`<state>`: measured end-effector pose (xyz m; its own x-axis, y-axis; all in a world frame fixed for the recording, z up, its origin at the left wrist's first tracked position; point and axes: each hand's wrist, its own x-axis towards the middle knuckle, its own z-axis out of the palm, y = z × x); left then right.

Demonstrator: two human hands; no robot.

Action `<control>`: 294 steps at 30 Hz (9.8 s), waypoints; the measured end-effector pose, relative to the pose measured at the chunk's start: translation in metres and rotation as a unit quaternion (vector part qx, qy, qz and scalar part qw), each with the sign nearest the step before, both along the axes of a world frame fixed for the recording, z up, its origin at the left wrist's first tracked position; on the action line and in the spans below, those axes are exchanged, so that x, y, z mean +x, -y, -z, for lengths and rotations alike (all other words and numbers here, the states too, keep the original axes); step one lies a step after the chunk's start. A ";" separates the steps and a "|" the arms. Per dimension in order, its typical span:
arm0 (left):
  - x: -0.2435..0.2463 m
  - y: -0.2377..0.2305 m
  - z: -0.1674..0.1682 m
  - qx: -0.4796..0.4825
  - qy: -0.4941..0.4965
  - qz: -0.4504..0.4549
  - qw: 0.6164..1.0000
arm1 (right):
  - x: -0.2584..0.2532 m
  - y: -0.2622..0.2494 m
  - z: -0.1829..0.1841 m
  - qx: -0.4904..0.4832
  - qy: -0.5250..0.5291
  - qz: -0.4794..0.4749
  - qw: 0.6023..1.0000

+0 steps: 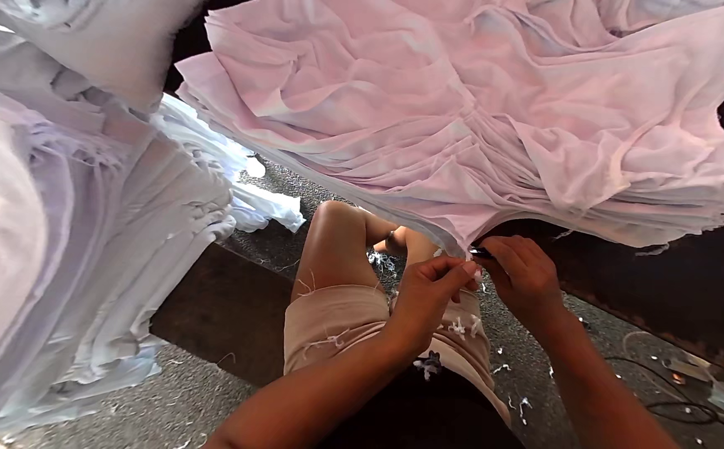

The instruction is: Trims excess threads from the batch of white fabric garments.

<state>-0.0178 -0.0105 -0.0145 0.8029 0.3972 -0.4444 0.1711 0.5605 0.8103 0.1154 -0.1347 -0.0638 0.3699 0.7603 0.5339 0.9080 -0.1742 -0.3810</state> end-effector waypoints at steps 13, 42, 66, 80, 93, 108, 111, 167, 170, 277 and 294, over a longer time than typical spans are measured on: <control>-0.008 -0.017 0.007 0.222 0.026 0.194 0.955 | 0.036 -0.045 -0.026 -0.033 -0.038 -0.021 0.998; 0.010 0.003 0.029 0.330 0.053 -0.032 0.942 | -0.017 -0.022 -0.018 0.028 -0.431 0.064 0.900; 0.009 0.009 0.010 0.160 0.032 0.028 0.986 | -0.010 0.003 0.002 -0.002 -0.043 0.012 0.999; 0.037 -0.022 0.011 0.143 -0.084 0.030 0.986 | 0.029 -0.029 -0.022 -0.007 -0.145 -0.024 0.989; 0.006 -0.002 0.006 0.115 -0.039 0.052 0.991 | 0.003 0.015 0.004 -0.070 -0.093 0.037 0.993; 0.004 0.002 0.013 0.212 0.004 0.060 0.975 | -0.015 -0.001 -0.005 -0.076 -0.043 0.036 0.996; 0.003 -0.004 0.017 0.416 0.035 0.202 0.886 | -0.011 -0.001 -0.004 -0.075 -0.048 0.060 0.994; 0.027 -0.007 0.031 0.309 -0.086 -0.041 0.946 | -0.007 -0.001 -0.008 0.020 -0.203 0.035 0.978; 0.038 -0.014 0.025 0.216 -0.109 -0.026 0.970 | -0.013 0.005 -0.004 0.019 -0.206 0.036 0.978; -0.008 0.002 0.021 0.169 -0.037 0.035 0.984 | -0.021 0.002 0.015 -0.016 -0.042 0.004 0.999; -0.001 -0.009 0.036 0.111 -0.066 0.005 0.992 | -0.007 0.006 0.006 -0.046 -0.090 0.002 0.995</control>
<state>-0.0185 -0.0013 -0.0505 0.7472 0.4902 -0.4487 0.2889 0.3685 0.8836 0.1080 -0.1409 -0.0697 0.4567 0.8015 0.3859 0.8253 -0.2198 -0.5202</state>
